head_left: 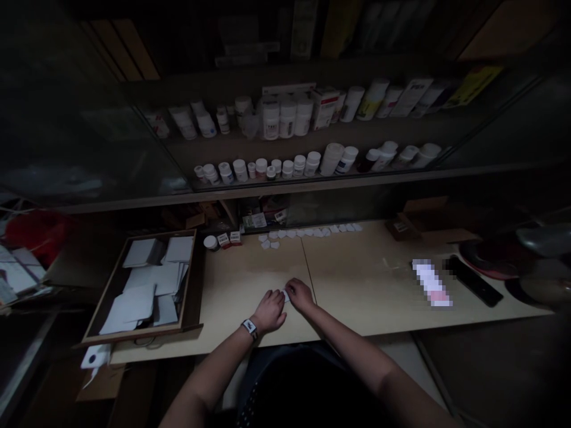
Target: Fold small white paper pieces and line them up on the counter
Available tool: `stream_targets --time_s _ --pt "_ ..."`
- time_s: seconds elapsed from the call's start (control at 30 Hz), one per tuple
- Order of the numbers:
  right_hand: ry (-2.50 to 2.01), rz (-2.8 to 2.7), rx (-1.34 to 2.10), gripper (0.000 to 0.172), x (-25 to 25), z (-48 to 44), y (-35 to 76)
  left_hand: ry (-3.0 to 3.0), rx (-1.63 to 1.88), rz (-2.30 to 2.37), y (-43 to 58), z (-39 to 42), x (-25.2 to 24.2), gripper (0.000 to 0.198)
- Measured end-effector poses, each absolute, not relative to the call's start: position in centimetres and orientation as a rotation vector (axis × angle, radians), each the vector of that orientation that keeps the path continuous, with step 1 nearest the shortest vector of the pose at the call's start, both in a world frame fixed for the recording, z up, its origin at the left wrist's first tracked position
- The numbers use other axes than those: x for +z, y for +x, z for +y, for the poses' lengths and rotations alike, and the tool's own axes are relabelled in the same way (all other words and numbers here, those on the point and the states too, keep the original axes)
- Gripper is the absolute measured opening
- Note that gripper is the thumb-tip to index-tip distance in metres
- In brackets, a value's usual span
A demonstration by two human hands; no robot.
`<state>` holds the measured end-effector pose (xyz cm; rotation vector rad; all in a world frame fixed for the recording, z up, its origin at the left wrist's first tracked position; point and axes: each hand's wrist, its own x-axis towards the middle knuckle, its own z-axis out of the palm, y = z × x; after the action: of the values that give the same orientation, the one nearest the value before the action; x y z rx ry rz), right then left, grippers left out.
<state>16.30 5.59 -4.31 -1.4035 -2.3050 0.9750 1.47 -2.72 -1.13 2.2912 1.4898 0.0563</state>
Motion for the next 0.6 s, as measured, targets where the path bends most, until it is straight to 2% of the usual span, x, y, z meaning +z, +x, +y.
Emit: stream_targets --time_s 0.27,0.6 --pt "-1.168 -2.445 0.847 0.016 -4.5 4.6 17.2 2.242 0.078 1.544 2.0 -3.5 -1.4 0.059" --pt "-1.07 -2.599 0.752 0.021 -4.6 3.5 17.6 2.176 0.093 1.608 2.2 -4.8 -2.2 0.062"
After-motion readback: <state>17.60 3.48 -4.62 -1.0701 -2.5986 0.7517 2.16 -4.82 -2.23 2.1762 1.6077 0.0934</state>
